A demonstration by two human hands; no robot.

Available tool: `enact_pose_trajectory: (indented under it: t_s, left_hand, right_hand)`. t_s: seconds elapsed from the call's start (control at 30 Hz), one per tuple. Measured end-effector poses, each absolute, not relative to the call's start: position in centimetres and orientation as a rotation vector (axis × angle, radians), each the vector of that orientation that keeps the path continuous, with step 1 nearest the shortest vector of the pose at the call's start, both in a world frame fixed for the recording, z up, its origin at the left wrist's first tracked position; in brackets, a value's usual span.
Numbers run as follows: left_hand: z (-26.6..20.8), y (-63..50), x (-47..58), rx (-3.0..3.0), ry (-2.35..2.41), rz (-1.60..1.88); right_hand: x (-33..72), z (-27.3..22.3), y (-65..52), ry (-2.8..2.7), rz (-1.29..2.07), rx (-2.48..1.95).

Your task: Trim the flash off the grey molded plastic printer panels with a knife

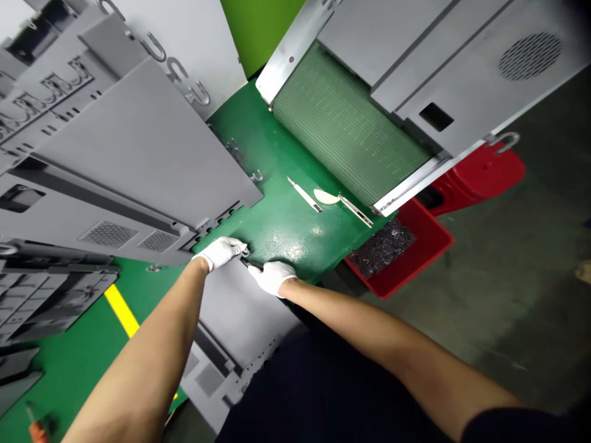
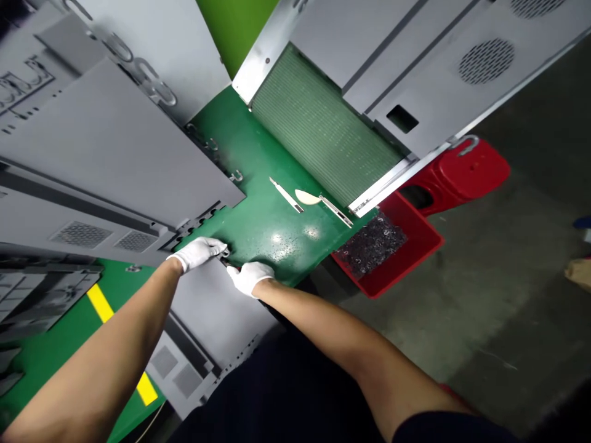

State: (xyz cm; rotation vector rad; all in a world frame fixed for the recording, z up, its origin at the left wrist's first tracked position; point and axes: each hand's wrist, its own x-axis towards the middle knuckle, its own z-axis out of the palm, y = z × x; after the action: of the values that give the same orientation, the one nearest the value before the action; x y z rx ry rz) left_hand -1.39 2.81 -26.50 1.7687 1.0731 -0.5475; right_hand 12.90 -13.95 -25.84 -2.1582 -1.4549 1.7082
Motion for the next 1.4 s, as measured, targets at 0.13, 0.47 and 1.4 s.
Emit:
enact_pose_trajectory:
  t_s: [0.13, 0.47, 1.4]
  left_hand:
    - [-25.8, 2.4, -1.2, 1.67, 1.082, -0.46]
    - [-24.9, 2.0, -0.9, 1.549, 1.111, -0.365]
    - [-25.9, 1.8, -0.8, 1.552, 1.181, -0.367]
  right_hand:
    - [11.7, -26.1, -13.7, -1.466, 1.639, -2.165]
    - [10.6, -26.0, -14.0, -1.423, 1.468, -2.289]
    - [11.4, -27.8, -13.1, -1.766, 1.43, -2.087]
